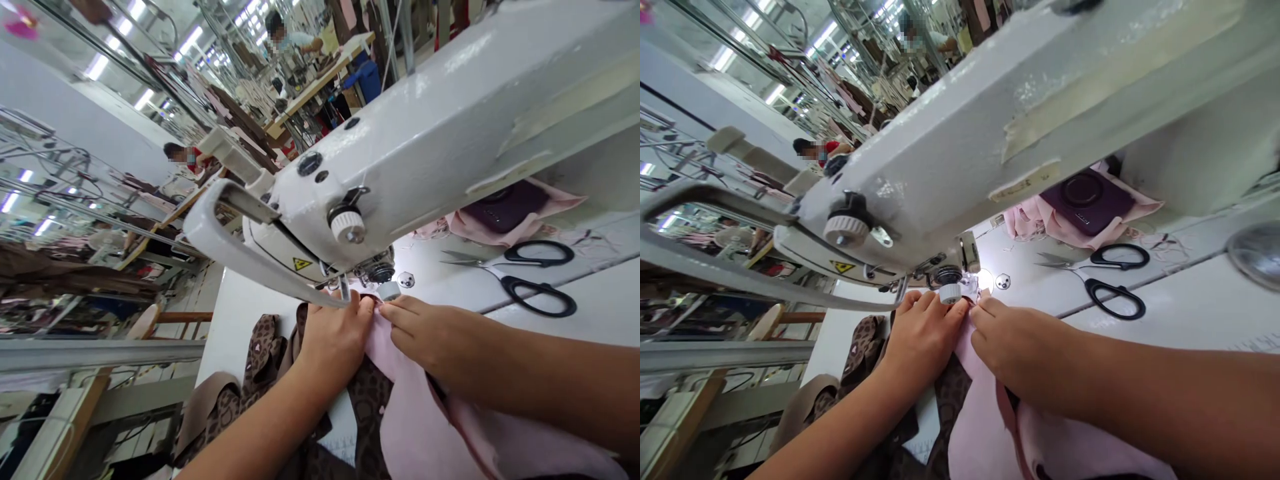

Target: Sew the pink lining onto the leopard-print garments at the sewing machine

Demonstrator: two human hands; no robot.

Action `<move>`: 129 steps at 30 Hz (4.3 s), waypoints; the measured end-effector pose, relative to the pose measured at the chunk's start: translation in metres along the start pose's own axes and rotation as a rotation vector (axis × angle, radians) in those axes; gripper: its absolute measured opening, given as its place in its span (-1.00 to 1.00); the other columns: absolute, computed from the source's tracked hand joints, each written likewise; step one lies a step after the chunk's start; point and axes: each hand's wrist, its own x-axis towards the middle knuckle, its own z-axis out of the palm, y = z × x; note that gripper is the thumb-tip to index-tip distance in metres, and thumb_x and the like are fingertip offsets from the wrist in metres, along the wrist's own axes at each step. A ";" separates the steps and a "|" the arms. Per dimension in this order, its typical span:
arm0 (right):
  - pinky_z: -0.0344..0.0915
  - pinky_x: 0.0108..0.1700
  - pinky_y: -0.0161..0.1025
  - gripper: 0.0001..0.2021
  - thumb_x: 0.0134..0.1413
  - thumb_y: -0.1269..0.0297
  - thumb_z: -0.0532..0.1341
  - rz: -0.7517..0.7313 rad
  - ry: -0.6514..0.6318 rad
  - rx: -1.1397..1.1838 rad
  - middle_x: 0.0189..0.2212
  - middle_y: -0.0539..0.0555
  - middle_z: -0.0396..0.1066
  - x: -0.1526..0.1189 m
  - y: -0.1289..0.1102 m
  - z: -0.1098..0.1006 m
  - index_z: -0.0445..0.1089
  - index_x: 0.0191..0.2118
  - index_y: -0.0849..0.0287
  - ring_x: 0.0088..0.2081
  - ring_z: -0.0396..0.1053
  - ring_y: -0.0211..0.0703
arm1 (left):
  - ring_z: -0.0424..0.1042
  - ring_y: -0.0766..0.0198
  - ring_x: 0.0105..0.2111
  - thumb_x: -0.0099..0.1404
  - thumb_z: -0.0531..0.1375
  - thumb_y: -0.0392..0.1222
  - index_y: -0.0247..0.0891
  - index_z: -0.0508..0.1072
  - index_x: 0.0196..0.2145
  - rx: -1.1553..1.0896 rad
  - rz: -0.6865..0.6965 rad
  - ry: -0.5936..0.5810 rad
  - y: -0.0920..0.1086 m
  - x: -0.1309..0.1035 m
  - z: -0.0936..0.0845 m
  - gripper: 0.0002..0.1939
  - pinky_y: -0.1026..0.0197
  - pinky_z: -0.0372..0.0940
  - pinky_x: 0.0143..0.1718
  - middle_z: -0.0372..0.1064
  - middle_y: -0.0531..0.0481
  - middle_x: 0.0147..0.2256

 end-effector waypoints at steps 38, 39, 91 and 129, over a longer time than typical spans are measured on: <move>0.30 0.20 0.00 -0.71 0.15 0.34 0.18 0.022 0.036 -0.055 -0.06 0.30 0.58 -0.011 -0.014 -0.006 0.59 -0.13 0.34 0.02 0.47 0.15 | 0.27 0.10 -0.42 0.26 0.26 -0.39 -0.19 0.53 -0.34 0.017 -0.023 -0.063 0.009 0.008 -0.015 -0.88 0.07 0.09 -0.30 0.32 -0.01 -0.49; 0.33 0.18 0.00 -0.72 0.14 0.34 0.18 0.033 0.045 -0.056 -0.07 0.29 0.59 -0.010 -0.014 -0.007 0.59 -0.15 0.33 0.02 0.48 0.15 | 0.28 0.10 -0.42 0.26 0.27 -0.39 -0.19 0.53 -0.34 0.009 -0.024 -0.060 0.009 0.008 -0.015 -0.88 0.08 0.09 -0.30 0.33 0.00 -0.49; 0.39 -0.17 -0.08 -0.82 0.06 0.50 0.18 0.036 -0.051 0.083 -0.20 0.24 0.53 -0.011 -0.009 -0.009 0.52 -0.26 0.21 -0.21 0.42 0.01 | 0.43 0.10 -0.28 0.43 0.13 -0.35 -0.21 0.48 -0.17 -0.042 -0.055 -0.128 -0.016 -0.003 -0.002 -0.86 0.05 0.28 -0.17 0.44 -0.06 -0.34; 0.35 0.08 -0.03 -0.79 0.17 0.47 0.13 -0.066 -0.037 0.036 -0.28 0.20 0.54 -0.016 -0.011 -0.011 0.52 -0.21 0.22 -0.15 0.42 0.01 | 0.44 0.20 -0.45 0.44 0.06 -0.38 -0.36 0.39 -0.01 -0.186 0.181 0.077 -0.012 -0.006 0.021 -0.79 0.18 0.38 -0.48 0.47 -0.10 -0.29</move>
